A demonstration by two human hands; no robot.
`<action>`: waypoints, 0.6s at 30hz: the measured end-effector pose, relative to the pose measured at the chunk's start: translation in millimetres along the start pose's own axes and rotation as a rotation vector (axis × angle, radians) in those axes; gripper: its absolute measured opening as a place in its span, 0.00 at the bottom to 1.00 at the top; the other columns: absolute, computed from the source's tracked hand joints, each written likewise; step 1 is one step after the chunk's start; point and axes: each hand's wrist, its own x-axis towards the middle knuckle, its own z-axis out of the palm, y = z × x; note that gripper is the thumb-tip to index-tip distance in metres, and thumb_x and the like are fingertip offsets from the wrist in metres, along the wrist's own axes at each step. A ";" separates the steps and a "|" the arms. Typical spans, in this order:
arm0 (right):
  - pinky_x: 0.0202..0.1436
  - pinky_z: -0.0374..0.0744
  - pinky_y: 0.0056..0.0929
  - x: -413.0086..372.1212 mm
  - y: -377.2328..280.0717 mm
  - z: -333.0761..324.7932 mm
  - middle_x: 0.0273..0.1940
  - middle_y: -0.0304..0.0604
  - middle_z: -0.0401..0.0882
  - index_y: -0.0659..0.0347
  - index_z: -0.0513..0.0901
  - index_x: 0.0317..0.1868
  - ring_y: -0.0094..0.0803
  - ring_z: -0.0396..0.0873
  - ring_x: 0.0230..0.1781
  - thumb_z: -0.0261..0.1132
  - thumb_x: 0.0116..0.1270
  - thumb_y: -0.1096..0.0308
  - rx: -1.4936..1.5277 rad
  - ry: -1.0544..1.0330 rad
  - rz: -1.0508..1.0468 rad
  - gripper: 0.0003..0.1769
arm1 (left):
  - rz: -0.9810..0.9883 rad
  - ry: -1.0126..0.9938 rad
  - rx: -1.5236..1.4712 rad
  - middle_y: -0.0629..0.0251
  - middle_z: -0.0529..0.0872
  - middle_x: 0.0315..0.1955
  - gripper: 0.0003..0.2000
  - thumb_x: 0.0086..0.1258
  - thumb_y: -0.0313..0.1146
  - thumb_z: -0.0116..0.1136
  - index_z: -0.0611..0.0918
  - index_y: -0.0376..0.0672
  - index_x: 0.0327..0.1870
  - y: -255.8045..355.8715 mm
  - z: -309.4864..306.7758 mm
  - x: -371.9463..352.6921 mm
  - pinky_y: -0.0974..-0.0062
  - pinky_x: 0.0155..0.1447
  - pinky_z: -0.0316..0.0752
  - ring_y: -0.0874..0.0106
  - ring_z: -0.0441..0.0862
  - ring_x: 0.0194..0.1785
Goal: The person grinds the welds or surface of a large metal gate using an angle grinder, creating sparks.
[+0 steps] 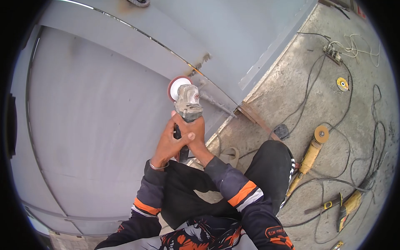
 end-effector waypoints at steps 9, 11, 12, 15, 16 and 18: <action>0.30 0.79 0.29 45.1 -85.9 -85.7 0.33 0.37 0.83 0.65 0.86 0.46 0.26 0.81 0.25 0.77 0.70 0.64 -0.003 0.294 -0.134 0.13 | 0.027 0.023 0.155 0.61 0.92 0.34 0.28 0.84 0.45 0.60 0.73 0.36 0.76 22.4 19.5 89.2 0.73 0.42 0.82 0.74 0.90 0.31; 0.30 0.79 0.29 47.3 -98.0 -106.0 0.33 0.37 0.83 0.64 0.85 0.46 0.26 0.81 0.25 0.77 0.70 0.64 -0.002 0.344 -0.199 0.14 | 0.071 0.077 0.172 0.62 0.91 0.29 0.27 0.83 0.45 0.60 0.75 0.36 0.74 21.7 38.7 115.8 0.73 0.38 0.81 0.73 0.88 0.24; 0.30 0.79 0.29 47.0 -103.3 -114.4 0.33 0.37 0.83 0.64 0.85 0.46 0.26 0.81 0.25 0.77 0.70 0.64 -0.018 0.368 -0.229 0.14 | 0.036 0.076 0.128 0.62 0.91 0.28 0.25 0.83 0.45 0.59 0.76 0.36 0.71 24.6 47.2 124.8 0.72 0.37 0.82 0.72 0.87 0.22; 0.30 0.79 0.28 51.0 -108.7 -134.6 0.34 0.37 0.83 0.64 0.85 0.47 0.25 0.81 0.26 0.77 0.70 0.64 -0.078 0.410 -0.280 0.14 | -0.102 0.079 -0.037 0.62 0.89 0.25 0.21 0.84 0.46 0.59 0.82 0.35 0.61 29.7 52.7 139.9 0.71 0.35 0.82 0.72 0.86 0.19; 0.30 0.79 0.28 51.0 -108.3 -135.9 0.34 0.37 0.83 0.64 0.85 0.47 0.25 0.81 0.26 0.77 0.70 0.64 -0.103 0.419 -0.286 0.14 | -0.159 0.081 -0.098 0.61 0.89 0.24 0.20 0.84 0.46 0.58 0.83 0.34 0.57 25.6 53.9 142.5 0.71 0.35 0.82 0.72 0.85 0.18; 0.31 0.79 0.28 47.0 -111.3 -137.5 0.34 0.37 0.84 0.65 0.85 0.47 0.24 0.82 0.27 0.77 0.70 0.64 -0.145 0.389 -0.320 0.14 | -0.186 0.036 0.051 0.60 0.89 0.24 0.18 0.83 0.46 0.59 0.85 0.38 0.52 19.1 44.4 129.9 0.68 0.35 0.82 0.69 0.87 0.21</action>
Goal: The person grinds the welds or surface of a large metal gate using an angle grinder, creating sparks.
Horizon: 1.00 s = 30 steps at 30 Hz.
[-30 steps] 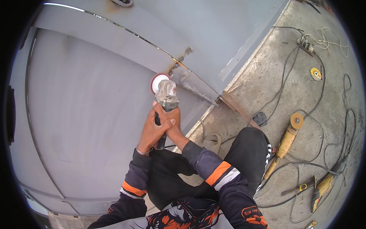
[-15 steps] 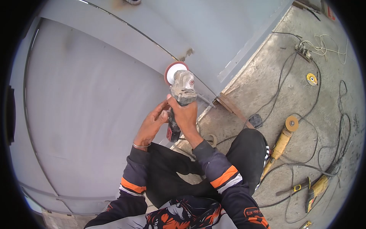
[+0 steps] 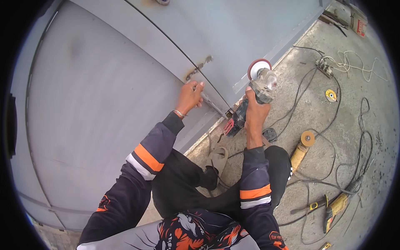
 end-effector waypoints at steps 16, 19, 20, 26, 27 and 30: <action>0.51 0.85 0.37 -32.4 84.8 56.8 0.46 0.51 0.90 0.67 0.78 0.57 0.38 0.90 0.46 0.83 0.61 0.61 -0.287 -0.274 -0.175 0.32 | -0.024 -0.329 -0.160 0.46 0.86 0.58 0.54 0.68 0.63 0.74 0.62 0.35 0.85 -15.9 -8.2 -60.5 0.55 0.58 0.87 0.59 0.87 0.63; 0.50 0.84 0.40 -37.8 99.2 61.7 0.45 0.51 0.90 0.65 0.76 0.57 0.39 0.90 0.46 0.84 0.61 0.58 -0.330 -0.294 -0.202 0.33 | -0.083 -0.409 -0.306 0.40 0.76 0.69 0.59 0.63 0.65 0.77 0.59 0.33 0.84 -15.9 0.9 -30.6 0.46 0.67 0.83 0.49 0.81 0.72; 0.50 0.84 0.40 -37.8 103.6 62.9 0.45 0.51 0.90 0.65 0.76 0.57 0.40 0.90 0.45 0.85 0.60 0.57 -0.354 -0.292 -0.218 0.33 | -0.084 -0.405 -0.315 0.41 0.77 0.69 0.58 0.62 0.64 0.79 0.60 0.33 0.83 -15.7 4.8 -26.6 0.44 0.68 0.82 0.49 0.80 0.72; 0.48 0.84 0.42 -29.8 123.1 71.9 0.45 0.54 0.89 0.64 0.73 0.57 0.42 0.90 0.46 0.83 0.63 0.58 -0.361 -0.282 -0.267 0.33 | -0.009 -0.356 -0.424 0.46 0.80 0.66 0.54 0.57 0.52 0.87 0.65 0.31 0.77 -18.2 12.1 -9.2 0.51 0.71 0.80 0.54 0.81 0.71; 0.48 0.84 0.43 -31.1 118.7 75.0 0.45 0.54 0.89 0.64 0.73 0.57 0.43 0.90 0.46 0.82 0.63 0.58 -0.372 -0.287 -0.264 0.33 | 0.038 -0.323 -0.433 0.47 0.80 0.66 0.54 0.56 0.49 0.88 0.65 0.30 0.77 -26.1 17.9 -2.5 0.54 0.72 0.80 0.56 0.81 0.71; 0.46 0.85 0.43 -33.2 119.0 83.8 0.45 0.54 0.89 0.64 0.72 0.57 0.44 0.90 0.46 0.82 0.63 0.60 -0.307 -0.272 -0.220 0.33 | 0.067 -0.280 -0.446 0.48 0.81 0.65 0.51 0.56 0.43 0.88 0.67 0.30 0.76 -34.2 19.2 6.6 0.62 0.73 0.79 0.60 0.83 0.69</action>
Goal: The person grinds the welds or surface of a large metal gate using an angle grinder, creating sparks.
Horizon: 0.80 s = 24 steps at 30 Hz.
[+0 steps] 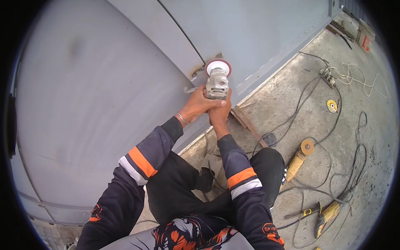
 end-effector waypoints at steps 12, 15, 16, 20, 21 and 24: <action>0.45 0.86 0.42 2.0 14.8 11.3 0.44 0.52 0.89 0.63 0.71 0.59 0.43 0.91 0.44 0.84 0.60 0.61 -0.043 0.018 -0.089 0.35 | -0.010 0.051 0.115 0.48 0.84 0.63 0.47 0.57 0.41 0.85 0.70 0.28 0.74 6.8 -6.8 -2.3 0.65 0.74 0.78 0.61 0.85 0.67; 0.46 0.86 0.41 2.7 19.9 11.5 0.44 0.51 0.89 0.61 0.72 0.58 0.42 0.91 0.44 0.84 0.60 0.61 -0.013 0.012 -0.094 0.34 | -0.017 0.040 0.083 0.48 0.84 0.64 0.47 0.57 0.41 0.85 0.70 0.28 0.74 11.4 -6.5 -4.6 0.65 0.74 0.78 0.61 0.85 0.67; 0.46 0.85 0.41 2.8 18.4 11.3 0.44 0.51 0.89 0.61 0.72 0.57 0.41 0.91 0.44 0.84 0.60 0.61 -0.020 0.014 -0.079 0.34 | -0.021 0.037 0.068 0.48 0.84 0.64 0.47 0.57 0.41 0.85 0.70 0.28 0.74 11.0 -6.5 -4.9 0.65 0.74 0.78 0.61 0.85 0.67; 0.46 0.85 0.40 4.7 16.6 11.0 0.44 0.50 0.88 0.61 0.72 0.57 0.40 0.90 0.45 0.84 0.60 0.60 -0.025 -0.001 -0.058 0.34 | -0.005 0.038 0.081 0.48 0.84 0.63 0.47 0.57 0.41 0.84 0.70 0.29 0.75 9.6 -7.7 -3.8 0.64 0.73 0.79 0.61 0.85 0.67; 0.46 0.86 0.40 4.7 16.7 10.9 0.44 0.51 0.88 0.60 0.72 0.57 0.40 0.90 0.45 0.84 0.60 0.60 -0.020 -0.012 -0.062 0.34 | 0.000 0.042 0.080 0.48 0.84 0.63 0.47 0.57 0.41 0.84 0.70 0.29 0.75 9.5 -7.9 -4.0 0.64 0.73 0.79 0.61 0.85 0.66; 0.46 0.86 0.39 2.0 10.8 11.3 0.45 0.51 0.88 0.60 0.71 0.57 0.39 0.90 0.45 0.84 0.60 0.60 -0.036 0.005 -0.046 0.34 | -0.018 0.035 0.110 0.48 0.85 0.63 0.47 0.58 0.40 0.84 0.70 0.29 0.75 11.2 -9.1 -4.5 0.64 0.73 0.79 0.61 0.86 0.66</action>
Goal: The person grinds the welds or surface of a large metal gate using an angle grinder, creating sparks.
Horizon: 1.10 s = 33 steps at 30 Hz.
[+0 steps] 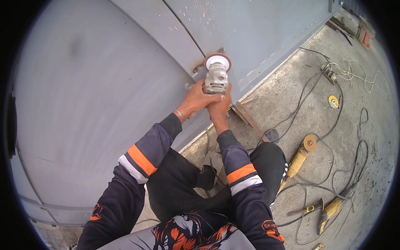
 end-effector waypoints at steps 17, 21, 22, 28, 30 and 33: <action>0.46 0.86 0.41 4.1 0.2 -1.6 0.44 0.50 0.88 0.59 0.70 0.55 0.40 0.90 0.45 0.83 0.60 0.61 0.009 -0.017 0.037 0.33 | -0.006 0.004 -0.069 0.50 0.84 0.63 0.46 0.58 0.39 0.84 0.70 0.29 0.75 1.3 3.0 3.4 0.64 0.72 0.80 0.62 0.85 0.66; 0.47 0.86 0.41 5.4 -1.8 -2.1 0.44 0.49 0.89 0.59 0.71 0.55 0.41 0.90 0.45 0.84 0.58 0.61 0.018 -0.016 0.036 0.34 | -0.003 0.017 -0.040 0.50 0.84 0.63 0.46 0.58 0.38 0.84 0.70 0.29 0.75 4.7 3.3 1.5 0.65 0.72 0.80 0.63 0.85 0.66; 0.47 0.86 0.41 5.6 -0.2 -2.1 0.44 0.49 0.89 0.59 0.71 0.55 0.40 0.90 0.45 0.84 0.58 0.61 0.015 -0.021 0.035 0.34 | 0.000 0.018 -0.040 0.50 0.84 0.63 0.46 0.58 0.38 0.84 0.70 0.29 0.75 5.4 3.5 1.0 0.65 0.72 0.80 0.63 0.85 0.66; 0.47 0.86 0.40 5.8 2.6 -3.6 0.44 0.49 0.89 0.59 0.72 0.55 0.39 0.90 0.44 0.85 0.58 0.58 0.039 -0.027 0.026 0.34 | -0.002 0.007 -0.067 0.50 0.84 0.64 0.45 0.59 0.38 0.84 0.70 0.29 0.75 2.7 3.8 1.9 0.65 0.72 0.80 0.63 0.85 0.67; 0.47 0.86 0.40 6.3 2.2 -3.0 0.44 0.49 0.89 0.59 0.72 0.55 0.39 0.90 0.44 0.85 0.58 0.56 0.052 -0.030 0.056 0.34 | -0.019 0.011 -0.053 0.50 0.84 0.64 0.45 0.59 0.38 0.83 0.70 0.29 0.75 5.2 3.8 -0.1 0.65 0.72 0.80 0.62 0.85 0.67; 0.46 0.86 0.41 6.3 -0.1 -3.7 0.43 0.49 0.89 0.59 0.72 0.55 0.41 0.90 0.44 0.85 0.59 0.54 0.002 -0.046 0.073 0.35 | 0.012 0.024 -0.040 0.47 0.85 0.62 0.47 0.57 0.41 0.84 0.70 0.28 0.74 1.8 4.2 0.8 0.65 0.70 0.82 0.61 0.86 0.65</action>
